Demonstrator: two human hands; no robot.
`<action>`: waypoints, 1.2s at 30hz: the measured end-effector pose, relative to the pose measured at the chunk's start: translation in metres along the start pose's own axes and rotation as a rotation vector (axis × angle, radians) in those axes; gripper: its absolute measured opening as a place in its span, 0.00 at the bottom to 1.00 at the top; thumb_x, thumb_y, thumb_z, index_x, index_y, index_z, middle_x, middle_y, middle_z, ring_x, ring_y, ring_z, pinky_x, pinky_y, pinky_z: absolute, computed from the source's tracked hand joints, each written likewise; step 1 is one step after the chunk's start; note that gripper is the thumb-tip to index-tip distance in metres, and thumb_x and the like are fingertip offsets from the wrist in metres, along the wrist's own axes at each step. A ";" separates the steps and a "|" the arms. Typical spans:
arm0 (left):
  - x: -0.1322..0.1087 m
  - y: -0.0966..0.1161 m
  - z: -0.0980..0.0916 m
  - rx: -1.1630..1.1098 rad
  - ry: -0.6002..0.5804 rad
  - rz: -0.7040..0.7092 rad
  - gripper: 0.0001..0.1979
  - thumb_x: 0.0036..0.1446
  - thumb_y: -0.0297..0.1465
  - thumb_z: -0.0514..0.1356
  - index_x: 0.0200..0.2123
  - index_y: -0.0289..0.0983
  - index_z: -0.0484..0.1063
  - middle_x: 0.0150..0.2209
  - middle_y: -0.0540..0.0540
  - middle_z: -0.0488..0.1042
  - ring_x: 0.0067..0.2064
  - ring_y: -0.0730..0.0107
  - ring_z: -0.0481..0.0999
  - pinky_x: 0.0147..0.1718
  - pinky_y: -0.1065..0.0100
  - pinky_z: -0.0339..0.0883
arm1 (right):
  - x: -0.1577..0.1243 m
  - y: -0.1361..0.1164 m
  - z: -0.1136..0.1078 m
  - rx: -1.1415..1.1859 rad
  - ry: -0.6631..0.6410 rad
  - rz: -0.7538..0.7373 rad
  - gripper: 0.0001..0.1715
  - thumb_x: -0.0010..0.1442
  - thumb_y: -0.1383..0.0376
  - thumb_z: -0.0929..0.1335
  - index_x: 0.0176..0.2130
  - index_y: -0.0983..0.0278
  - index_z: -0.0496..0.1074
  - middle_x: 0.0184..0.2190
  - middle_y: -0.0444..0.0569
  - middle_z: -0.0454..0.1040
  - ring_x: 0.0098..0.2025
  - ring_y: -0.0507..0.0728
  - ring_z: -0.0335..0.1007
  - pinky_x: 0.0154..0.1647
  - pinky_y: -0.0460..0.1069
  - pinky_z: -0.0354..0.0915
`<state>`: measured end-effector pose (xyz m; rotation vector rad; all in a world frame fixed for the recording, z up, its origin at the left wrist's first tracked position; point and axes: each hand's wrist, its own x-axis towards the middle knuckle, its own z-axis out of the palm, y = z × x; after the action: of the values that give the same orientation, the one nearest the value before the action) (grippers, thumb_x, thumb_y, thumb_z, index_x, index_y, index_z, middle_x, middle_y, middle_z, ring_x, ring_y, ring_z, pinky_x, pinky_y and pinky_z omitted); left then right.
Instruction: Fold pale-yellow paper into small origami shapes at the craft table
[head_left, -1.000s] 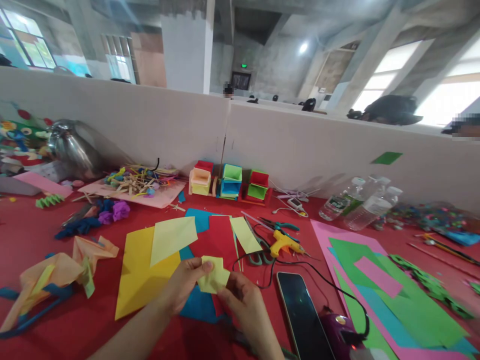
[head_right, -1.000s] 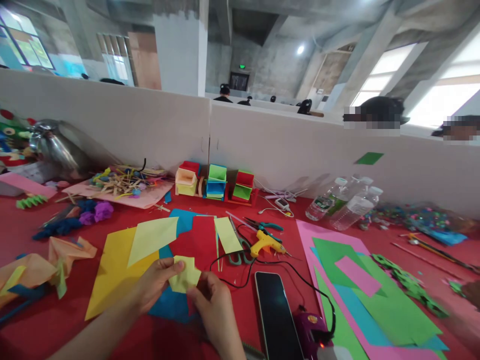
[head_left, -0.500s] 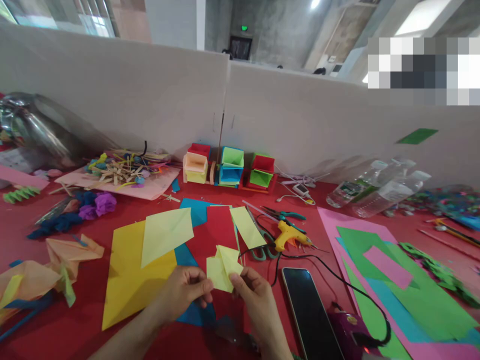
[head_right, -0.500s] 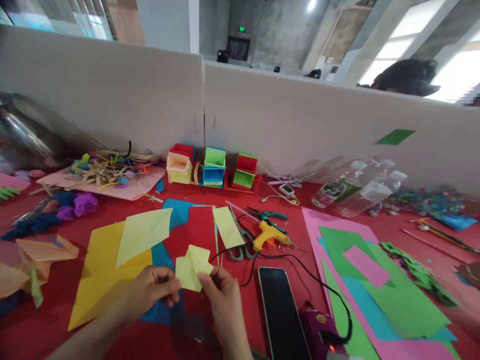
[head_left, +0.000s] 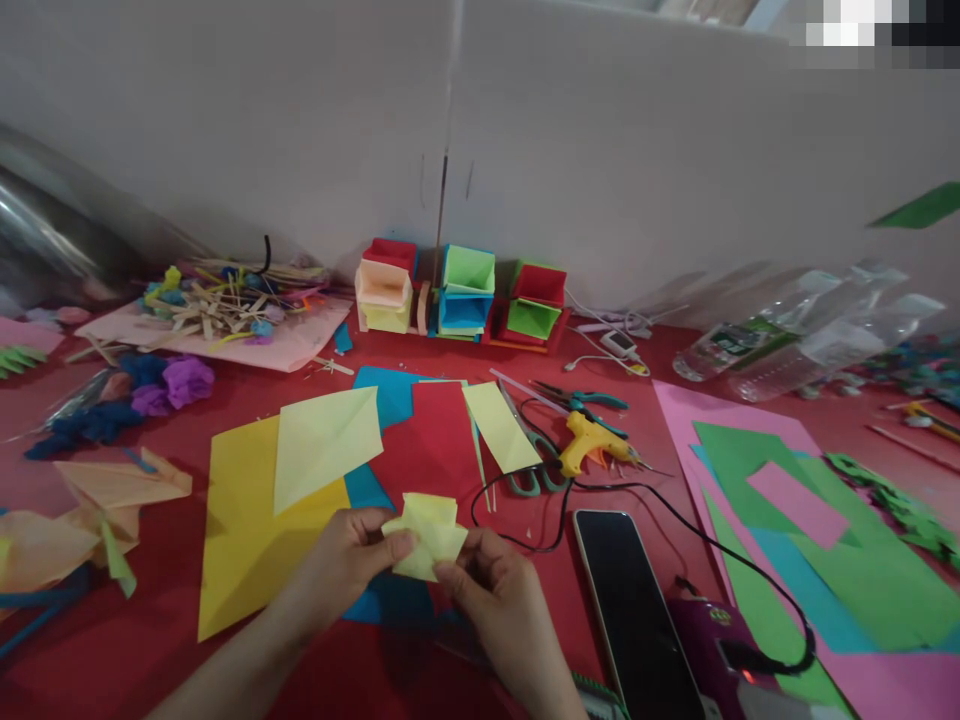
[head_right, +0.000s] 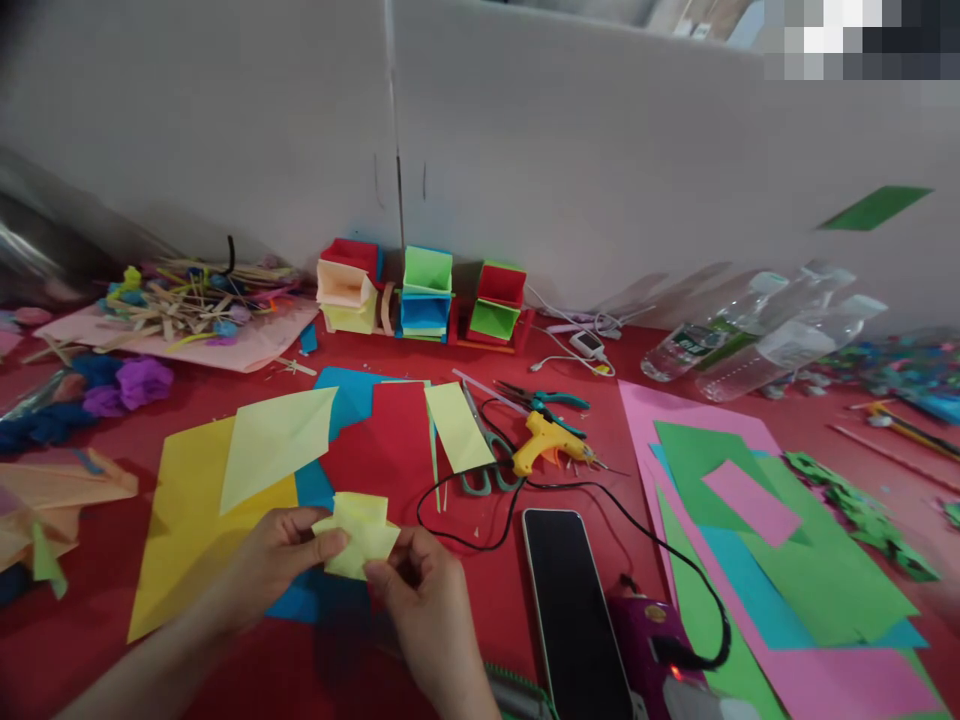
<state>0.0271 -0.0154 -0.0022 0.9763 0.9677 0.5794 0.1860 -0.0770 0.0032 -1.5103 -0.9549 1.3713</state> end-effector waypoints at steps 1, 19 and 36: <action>-0.002 0.000 0.000 0.040 -0.015 0.009 0.15 0.47 0.41 0.63 0.28 0.33 0.76 0.24 0.47 0.77 0.27 0.70 0.73 0.28 0.72 0.65 | -0.001 -0.001 0.000 -0.065 0.005 -0.028 0.12 0.50 0.65 0.69 0.37 0.66 0.69 0.26 0.45 0.72 0.28 0.51 0.65 0.29 0.45 0.60; -0.029 -0.028 -0.035 1.345 0.029 0.800 0.20 0.53 0.16 0.48 0.45 0.38 0.69 0.41 0.44 0.71 0.43 0.65 0.69 0.41 0.63 0.68 | -0.009 0.017 0.007 -0.878 -0.213 -0.589 0.30 0.49 0.76 0.65 0.52 0.62 0.62 0.50 0.51 0.66 0.51 0.59 0.59 0.51 0.55 0.61; -0.031 -0.022 -0.054 1.278 -0.242 0.631 0.14 0.56 0.29 0.57 0.47 0.39 0.67 0.44 0.44 0.70 0.46 0.64 0.68 0.44 0.61 0.66 | -0.003 0.019 0.015 -0.998 -0.218 -0.659 0.12 0.53 0.71 0.67 0.40 0.63 0.70 0.41 0.51 0.73 0.43 0.58 0.65 0.43 0.54 0.64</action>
<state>-0.0350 -0.0268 -0.0204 2.4837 0.7426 0.2786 0.1709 -0.0848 -0.0136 -1.4640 -2.2455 0.5604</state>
